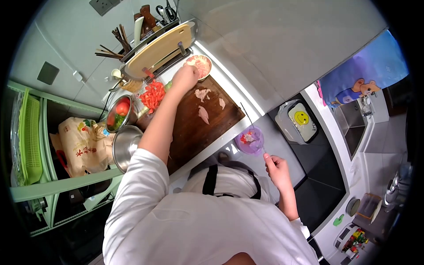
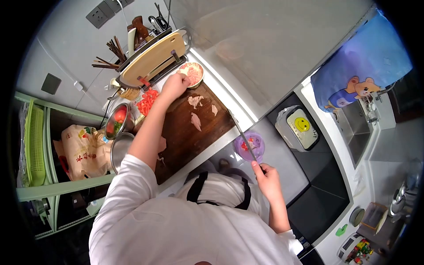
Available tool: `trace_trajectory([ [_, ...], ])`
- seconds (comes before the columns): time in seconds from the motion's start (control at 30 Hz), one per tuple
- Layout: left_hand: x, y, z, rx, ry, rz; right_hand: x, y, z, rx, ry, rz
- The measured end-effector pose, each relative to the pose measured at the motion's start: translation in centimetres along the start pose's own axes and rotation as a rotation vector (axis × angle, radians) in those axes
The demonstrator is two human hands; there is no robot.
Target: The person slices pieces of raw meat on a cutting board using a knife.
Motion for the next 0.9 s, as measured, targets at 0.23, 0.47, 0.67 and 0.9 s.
trace_trajectory([
  [0.23,11.6,6.0,0.8,0.216,-0.201,-0.083,-1.2,0.5,-1.0,-0.018,0.004,-0.040],
  [0.47,13.2,11.4,-1.9,0.394,-0.043,0.199,-1.1,0.8,-1.8,-0.001,-0.043,-0.066],
  [0.67,14.4,11.0,-2.5,1.502,-0.096,0.068,-1.2,1.4,-1.5,-0.032,-0.047,-0.108],
  [0.9,17.6,6.7,-3.1,1.291,-0.426,-0.467,-1.8,3.0,-1.9,-0.063,-0.012,-0.223],
])
Point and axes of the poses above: each hand's wrist, its own x-axis away from the middle knuckle, its own y-axis out of the palm, z = x × y, the point moved 3 cm from there along -x, towards the middle knuckle, and after that the axes turned 12 degrees about x, right-handed, at the moved point
